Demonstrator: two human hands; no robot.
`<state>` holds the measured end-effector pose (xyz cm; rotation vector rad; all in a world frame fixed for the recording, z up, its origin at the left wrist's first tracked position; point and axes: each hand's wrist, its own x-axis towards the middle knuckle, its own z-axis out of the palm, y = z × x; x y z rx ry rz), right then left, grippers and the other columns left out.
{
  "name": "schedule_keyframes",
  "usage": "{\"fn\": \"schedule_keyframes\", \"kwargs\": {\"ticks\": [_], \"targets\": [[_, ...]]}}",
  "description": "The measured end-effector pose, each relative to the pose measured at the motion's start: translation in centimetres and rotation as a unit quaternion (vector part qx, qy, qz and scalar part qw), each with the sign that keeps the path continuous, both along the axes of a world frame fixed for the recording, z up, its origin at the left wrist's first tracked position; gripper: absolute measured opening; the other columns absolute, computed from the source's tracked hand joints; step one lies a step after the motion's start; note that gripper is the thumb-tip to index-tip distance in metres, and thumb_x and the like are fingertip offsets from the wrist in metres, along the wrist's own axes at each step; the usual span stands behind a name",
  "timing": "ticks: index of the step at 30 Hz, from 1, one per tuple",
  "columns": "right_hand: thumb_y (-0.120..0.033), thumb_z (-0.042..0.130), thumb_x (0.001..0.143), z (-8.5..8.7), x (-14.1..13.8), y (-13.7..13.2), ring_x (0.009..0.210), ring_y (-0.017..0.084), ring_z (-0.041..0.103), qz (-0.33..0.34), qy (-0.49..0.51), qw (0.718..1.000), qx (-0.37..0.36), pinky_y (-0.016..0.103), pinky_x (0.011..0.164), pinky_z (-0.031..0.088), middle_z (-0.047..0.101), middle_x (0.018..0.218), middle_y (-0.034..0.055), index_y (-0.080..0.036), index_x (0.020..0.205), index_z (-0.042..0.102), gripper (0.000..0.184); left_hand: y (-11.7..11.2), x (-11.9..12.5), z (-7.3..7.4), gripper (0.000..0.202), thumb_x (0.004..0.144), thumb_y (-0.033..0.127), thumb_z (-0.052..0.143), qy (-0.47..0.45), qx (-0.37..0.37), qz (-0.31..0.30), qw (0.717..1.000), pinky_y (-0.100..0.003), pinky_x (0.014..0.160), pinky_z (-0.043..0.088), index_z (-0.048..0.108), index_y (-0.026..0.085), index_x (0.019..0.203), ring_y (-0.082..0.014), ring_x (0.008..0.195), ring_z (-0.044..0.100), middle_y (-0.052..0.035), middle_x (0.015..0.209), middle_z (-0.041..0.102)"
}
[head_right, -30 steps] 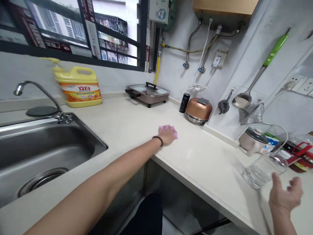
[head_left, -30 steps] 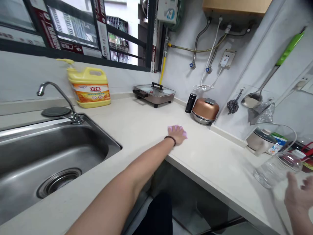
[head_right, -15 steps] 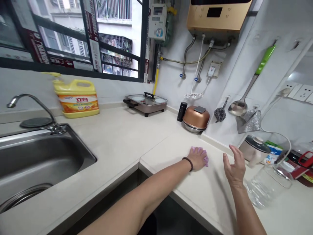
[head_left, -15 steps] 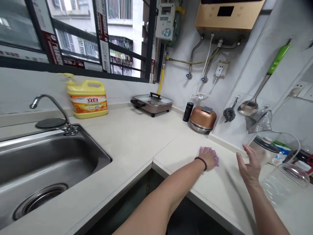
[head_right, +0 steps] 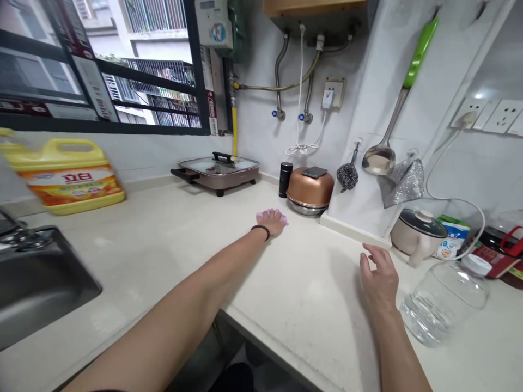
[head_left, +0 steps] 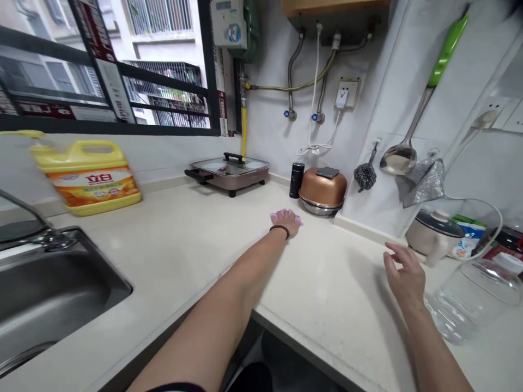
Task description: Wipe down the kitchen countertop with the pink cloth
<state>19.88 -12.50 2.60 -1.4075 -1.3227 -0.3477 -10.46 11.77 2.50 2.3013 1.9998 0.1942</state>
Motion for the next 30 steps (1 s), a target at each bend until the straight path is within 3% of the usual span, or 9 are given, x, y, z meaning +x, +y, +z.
{"fn": "schedule_keyframes", "kwargs": {"ticks": [2,6,10,13,15,19,23,27,30], "targets": [[-0.046,0.058,0.095,0.3,-0.7,0.1,0.075,0.018,0.066,0.013,-0.002,1.0,0.006,0.027,0.055,0.048,0.073,0.106,0.0085,-0.021,0.107,0.079,0.035,-1.0,3.0,-0.1,0.067,0.102,0.058,0.034,0.006,-0.011,-0.027,1.0,-0.06,0.119,0.022,0.04,0.024,0.16,-0.0388,0.154,0.026,-0.0156,0.171,0.031],[-0.043,0.059,0.095,0.2,-1.0,0.0,0.07,0.016,0.065,0.025,0.003,1.0,0.008,0.026,0.053,0.048,0.074,0.103,0.0063,-0.022,0.104,0.08,0.032,-5.5,12.0,-0.9,0.061,0.101,0.06,0.038,0.007,-0.014,-0.199,0.98,-0.062,0.12,0.021,0.049,0.031,0.153,-0.0359,0.153,0.028,-0.0108,0.165,0.041],[-0.045,0.059,0.095,-0.2,-0.3,-0.1,0.068,0.016,0.065,0.026,-0.004,1.0,0.007,0.028,0.057,0.05,0.074,0.1,0.006,-0.021,0.102,0.081,0.033,-10.8,20.6,-1.9,0.068,0.101,0.056,0.035,-0.017,-0.018,-0.325,0.946,-0.068,0.124,0.009,0.041,0.026,0.161,-0.0377,0.16,0.014,-0.0111,0.174,0.026],[-0.049,0.058,0.095,-0.8,0.4,0.0,0.071,0.018,0.067,0.019,-0.023,1.0,0.003,0.031,0.064,0.051,0.076,0.1,0.007,-0.02,0.101,0.081,0.037,-12.9,24.2,-2.3,0.074,0.099,0.053,0.039,-0.029,-0.025,-0.412,0.91,-0.066,0.126,0.008,0.033,0.022,0.166,-0.0362,0.162,0.012,-0.0125,0.176,0.022],[-0.052,0.058,0.094,-1.1,0.9,0.0,0.074,0.02,0.068,0.015,-0.032,0.999,-0.004,0.033,0.069,0.052,0.076,0.099,0.0074,-0.02,0.1,0.081,0.04,-13.0,24.8,-2.4,0.075,0.097,0.055,0.042,-0.038,-0.031,-0.449,0.892,-0.064,0.128,0.009,0.036,0.023,0.164,-0.036,0.162,0.012,-0.0121,0.175,0.024],[-0.058,0.058,0.092,-1.5,1.4,-0.1,0.07,0.02,0.066,0.01,-0.019,0.999,-0.039,0.033,0.068,0.051,0.076,0.096,0.007,-0.021,0.101,0.081,0.045,-11.1,22.4,-2.3,0.07,0.098,0.061,0.039,-0.056,-0.044,-0.462,0.884,-0.061,0.128,0.013,0.042,0.027,0.16,-0.0347,0.162,0.017,-0.008,0.175,0.025],[-0.06,0.059,0.09,-1.7,1.5,-0.2,0.066,0.019,0.064,0.001,0.007,0.998,-0.06,0.032,0.064,0.049,0.076,0.094,0.0061,-0.022,0.099,0.081,0.045,-7.7,16.2,-1.7,0.058,0.1,0.064,0.038,-0.058,-0.009,-0.408,0.911,-0.057,0.126,0.021,0.053,0.032,0.147,-0.0305,0.155,0.03,-0.0059,0.167,0.041],[-0.059,0.061,0.086,-2.2,1.5,-0.1,0.065,0.018,0.063,0.009,0.03,0.996,-0.089,0.032,0.065,0.05,0.077,0.095,0.0046,-0.024,0.098,0.082,0.043,-2.8,7.7,-0.2,0.049,0.102,0.058,0.041,-0.02,-0.004,-0.294,0.956,-0.055,0.124,0.022,0.057,0.034,0.141,-0.0302,0.152,0.033,-0.0051,0.165,0.044],[-0.058,0.062,0.085,-2.4,1.4,-0.1,0.066,0.018,0.064,0.015,0.042,0.993,-0.112,0.032,0.066,0.05,0.077,0.097,0.0038,-0.025,0.099,0.081,0.041,0.6,0.7,0.9,0.052,0.103,0.061,0.038,0.008,-0.011,-0.149,0.989,-0.051,0.122,0.026,0.054,0.035,0.145,-0.0297,0.151,0.035,-0.0046,0.167,0.041]]}}
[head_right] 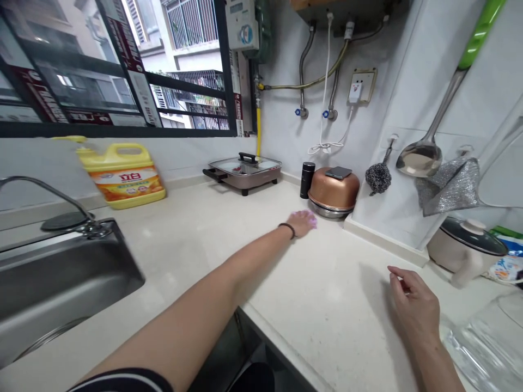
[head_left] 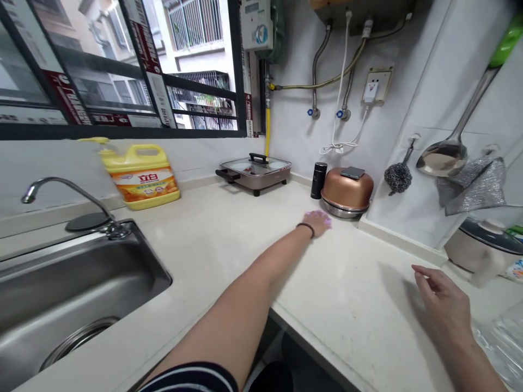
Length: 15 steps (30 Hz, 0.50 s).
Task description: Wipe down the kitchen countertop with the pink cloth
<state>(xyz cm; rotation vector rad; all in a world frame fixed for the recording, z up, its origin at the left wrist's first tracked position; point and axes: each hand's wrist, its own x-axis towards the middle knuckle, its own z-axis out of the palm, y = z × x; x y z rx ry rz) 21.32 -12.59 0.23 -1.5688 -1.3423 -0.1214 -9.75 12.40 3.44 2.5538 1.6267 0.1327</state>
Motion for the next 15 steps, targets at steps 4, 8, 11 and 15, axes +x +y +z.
{"fn": "schedule_keyframes", "kwargs": {"ticks": [4,8,11,15], "targets": [[-0.057,0.061,0.084,0.1,-0.3,0.1,0.072,0.02,0.068,-0.004,0.014,1.0,-0.015,0.033,0.068,0.051,0.078,0.1,0.0036,-0.026,0.098,0.081,0.04,2.2,-6.8,0.4,0.058,0.105,0.057,0.03,0.009,0.009,0.105,0.994,-0.06,0.119,0.027,0.046,0.029,0.154,-0.0369,0.152,0.032,-0.0132,0.167,0.038],[-0.056,0.06,0.084,0.0,-0.4,0.3,0.073,0.021,0.068,0.011,0.017,1.0,-0.021,0.034,0.07,0.052,0.078,0.098,0.0038,-0.026,0.097,0.081,0.039,2.1,-8.6,0.1,0.06,0.106,0.054,0.025,0.016,0.01,0.137,0.99,-0.059,0.12,0.026,0.041,0.028,0.158,-0.0365,0.156,0.027,-0.0135,0.171,0.032],[-0.054,0.059,0.085,-0.1,-0.5,0.5,0.07,0.02,0.066,0.016,0.011,1.0,-0.02,0.033,0.07,0.052,0.078,0.097,0.0042,-0.025,0.096,0.081,0.038,0.8,-8.6,-0.2,0.062,0.105,0.054,0.025,0.021,0.003,0.129,0.991,-0.058,0.122,0.024,0.038,0.028,0.16,-0.0361,0.157,0.026,-0.0128,0.173,0.028],[-0.053,0.057,0.087,-0.2,-0.7,0.8,0.067,0.019,0.064,0.02,0.009,1.0,-0.005,0.034,0.069,0.051,0.077,0.096,0.005,-0.024,0.096,0.081,0.038,-2.3,-8.6,-0.5,0.063,0.106,0.055,0.023,0.031,-0.005,0.081,0.996,-0.061,0.122,0.023,0.034,0.028,0.162,-0.0369,0.159,0.021,-0.0121,0.175,0.023]]}}
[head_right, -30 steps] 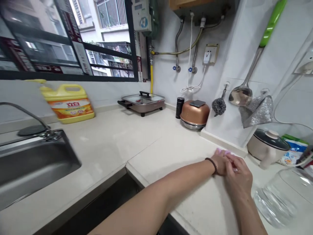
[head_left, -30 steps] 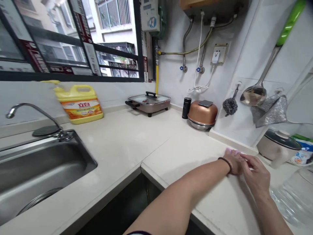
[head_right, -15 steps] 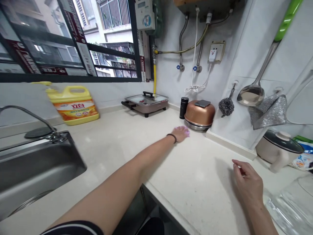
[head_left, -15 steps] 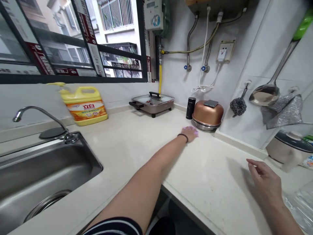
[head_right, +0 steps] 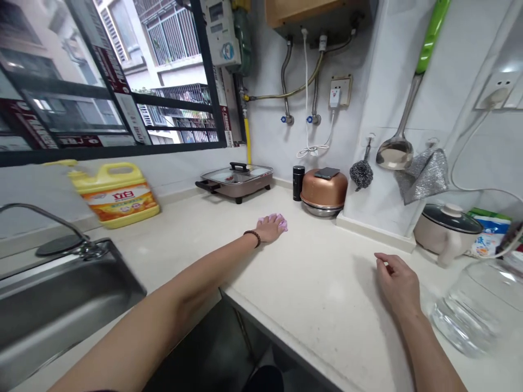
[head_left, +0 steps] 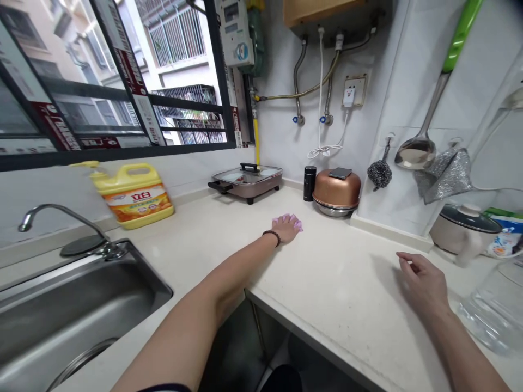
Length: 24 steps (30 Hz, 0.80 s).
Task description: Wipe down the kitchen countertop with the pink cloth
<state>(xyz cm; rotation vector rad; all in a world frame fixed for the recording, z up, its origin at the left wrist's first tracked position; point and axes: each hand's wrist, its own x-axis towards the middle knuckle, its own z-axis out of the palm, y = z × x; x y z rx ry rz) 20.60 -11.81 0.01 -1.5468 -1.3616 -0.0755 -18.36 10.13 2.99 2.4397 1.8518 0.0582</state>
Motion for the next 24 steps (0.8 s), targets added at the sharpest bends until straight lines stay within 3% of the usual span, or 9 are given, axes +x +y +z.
{"fn": "schedule_keyframes", "kwargs": {"ticks": [3,6,9,12,14,17,20,24], "targets": [[-0.053,0.056,0.087,0.1,-0.5,0.2,0.067,0.019,0.063,0.004,0.006,1.0,0.01,0.034,0.07,0.051,0.077,0.095,0.005,-0.024,0.096,0.081,0.039,-3.4,1.0,-0.2,0.064,0.106,0.054,0.023,0.012,-0.006,-0.048,0.999,-0.063,0.123,0.021,0.03,0.027,0.164,-0.0379,0.16,0.019,-0.0123,0.176,0.02],[-0.052,0.055,0.086,0.2,-1.0,0.3,0.064,0.018,0.061,0.003,0.011,1.0,0.009,0.034,0.068,0.049,0.077,0.092,0.0049,-0.024,0.096,0.082,0.04,-7.4,4.2,-0.4,0.067,0.105,0.057,0.025,0.01,-0.027,-0.12,0.992,-0.066,0.125,0.015,0.026,0.028,0.166,-0.0383,0.162,0.013,-0.0115,0.178,0.014],[-0.052,0.056,0.085,0.4,-1.5,0.3,0.064,0.019,0.061,0.004,0.02,1.0,0.014,0.034,0.067,0.05,0.077,0.091,0.0054,-0.023,0.096,0.082,0.04,-11.6,9.7,-0.7,0.071,0.104,0.062,0.023,-0.016,-0.066,-0.219,0.973,-0.069,0.126,0.005,0.021,0.029,0.168,-0.0365,0.164,0.001,-0.0084,0.179,0.008],[-0.053,0.056,0.084,0.5,-1.5,0.1,0.063,0.019,0.061,-0.001,0.029,0.999,0.027,0.034,0.067,0.051,0.078,0.09,0.006,-0.023,0.096,0.082,0.042,-15.6,16.7,-1.0,0.083,0.101,0.068,0.025,-0.038,-0.1,-0.306,0.946,-0.071,0.126,-0.003,0.014,0.024,0.171,-0.0383,0.163,-0.009,-0.0098,0.179,0.003],[-0.053,0.056,0.085,0.5,-1.3,-0.1,0.064,0.02,0.063,-0.008,0.034,0.999,0.038,0.034,0.069,0.052,0.078,0.09,0.0068,-0.022,0.097,0.082,0.043,-17.8,21.0,-1.2,0.085,0.1,0.066,0.027,-0.045,-0.105,-0.339,0.934,-0.072,0.125,-0.004,0.012,0.021,0.171,-0.0424,0.163,-0.007,-0.0109,0.179,0.001],[-0.054,0.057,0.083,0.4,-0.5,-0.3,0.068,0.022,0.066,-0.029,0.032,0.998,0.051,0.036,0.073,0.055,0.08,0.093,0.008,-0.021,0.097,0.083,0.044,-20.1,25.8,-1.5,0.088,0.098,0.062,0.033,-0.04,-0.091,-0.363,0.927,-0.069,0.127,-0.002,0.015,0.016,0.171,-0.0426,0.163,0.0,-0.015,0.178,0.011],[-0.055,0.056,0.082,0.1,0.4,-0.4,0.069,0.023,0.067,-0.049,0.03,0.997,0.041,0.038,0.075,0.055,0.08,0.092,0.0085,-0.021,0.097,0.083,0.046,-20.9,27.7,-1.7,0.088,0.097,0.061,0.037,-0.049,-0.076,-0.379,0.921,-0.067,0.128,0.003,0.017,0.016,0.171,-0.0389,0.163,0.006,-0.0155,0.176,0.021],[-0.058,0.058,0.081,-0.2,1.1,-0.3,0.066,0.023,0.067,-0.051,0.05,0.997,0.016,0.038,0.073,0.055,0.079,0.086,0.0087,-0.019,0.099,0.083,0.05,-20.1,26.5,-1.9,0.085,0.099,0.064,0.03,-0.06,-0.09,-0.397,0.912,-0.067,0.128,0.003,0.02,0.02,0.17,-0.0405,0.163,0.005,-0.0131,0.177,0.015]]}}
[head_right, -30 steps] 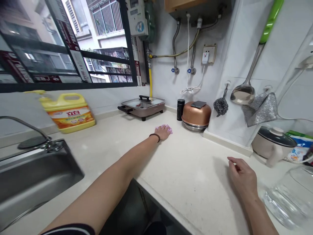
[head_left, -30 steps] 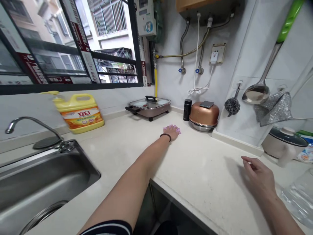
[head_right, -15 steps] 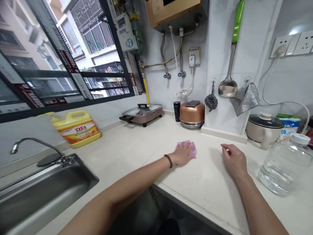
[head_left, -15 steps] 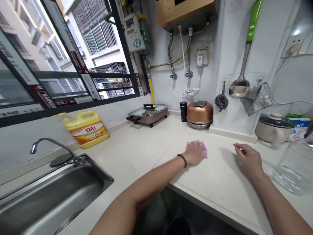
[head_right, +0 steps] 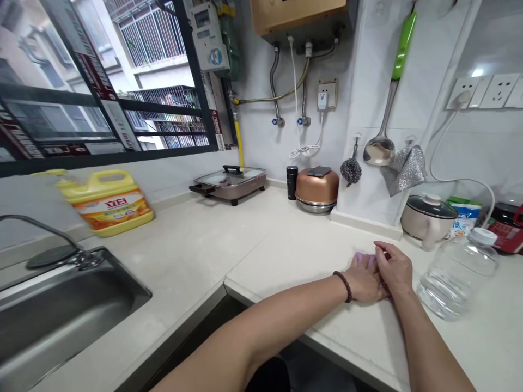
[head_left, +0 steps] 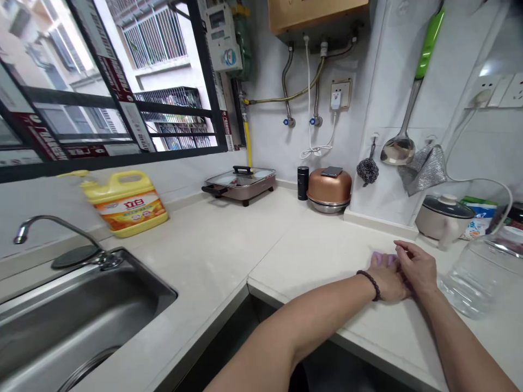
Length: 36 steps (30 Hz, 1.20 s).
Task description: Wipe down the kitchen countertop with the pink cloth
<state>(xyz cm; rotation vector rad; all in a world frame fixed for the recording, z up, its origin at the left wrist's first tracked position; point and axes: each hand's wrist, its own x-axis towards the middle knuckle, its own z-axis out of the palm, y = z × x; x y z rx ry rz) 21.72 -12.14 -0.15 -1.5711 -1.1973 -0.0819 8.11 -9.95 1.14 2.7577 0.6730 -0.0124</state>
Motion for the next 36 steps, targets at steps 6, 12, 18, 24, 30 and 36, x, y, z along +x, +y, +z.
{"fn": "schedule_keyframes", "kwargs": {"ticks": [6,12,18,24,30,36], "targets": [[-0.061,0.057,0.082,0.0,0.1,-0.2,0.063,0.022,0.064,0.005,0.002,1.0,-0.008,0.037,0.072,0.053,0.078,0.083,0.008,-0.019,0.097,0.083,0.051,3.8,-8.5,1.1,0.078,0.101,0.069,0.031,0.015,-0.004,0.043,0.999,-0.068,0.127,0.004,0.026,0.028,0.167,-0.0376,0.164,0.0,-0.0087,0.179,0.008],[-0.061,0.057,0.081,-0.3,0.0,-0.4,0.063,0.022,0.063,-0.002,0.012,1.0,-0.013,0.038,0.073,0.052,0.077,0.079,0.0072,-0.02,0.096,0.083,0.05,9.2,-22.4,2.4,0.069,0.104,0.063,0.028,0.067,0.054,0.242,0.966,-0.063,0.127,0.013,0.027,0.031,0.166,-0.0366,0.163,0.01,-0.0082,0.179,0.011],[-0.051,0.056,0.076,-0.5,-0.2,-0.2,0.065,0.022,0.064,-0.009,0.031,0.999,-0.031,0.039,0.075,0.051,0.078,0.081,0.0069,-0.022,0.095,0.084,0.045,10.3,-31.4,2.5,0.071,0.105,0.062,0.023,0.114,0.068,0.345,0.929,-0.057,0.128,0.016,0.02,0.03,0.169,-0.0358,0.163,0.013,-0.0071,0.179,0.007],[-0.049,0.055,0.077,-0.4,-1.1,0.2,0.068,0.022,0.065,-0.005,0.03,0.999,-0.021,0.039,0.077,0.053,0.079,0.085,0.0067,-0.023,0.094,0.084,0.042,6.9,-30.3,2.5,0.07,0.107,0.058,0.02,0.127,0.078,0.292,0.945,-0.057,0.13,0.012,0.016,0.028,0.17,-0.0325,0.165,0.006,-0.0075,0.179,0.005],[-0.047,0.056,0.078,-0.3,-2.1,0.5,0.066,0.021,0.064,0.012,0.045,0.999,-0.024,0.036,0.074,0.052,0.077,0.081,0.006,-0.022,0.096,0.084,0.042,1.6,-23.2,2.8,0.072,0.106,0.06,0.025,0.117,0.043,0.071,0.99,-0.06,0.13,0.002,0.015,0.031,0.171,-0.0324,0.165,-0.004,-0.0041,0.179,0.002],[-0.048,0.055,0.077,0.0,-1.5,0.0,0.071,0.023,0.066,-0.003,0.066,0.998,-0.005,0.036,0.074,0.051,0.077,0.078,0.0059,-0.021,0.097,0.084,0.045,-3.1,-12.7,1.7,0.072,0.105,0.064,0.03,0.053,0.032,-0.108,0.992,-0.063,0.129,0.002,0.024,0.03,0.169,-0.0358,0.164,0.001,-0.0066,0.179,0.01]]}}
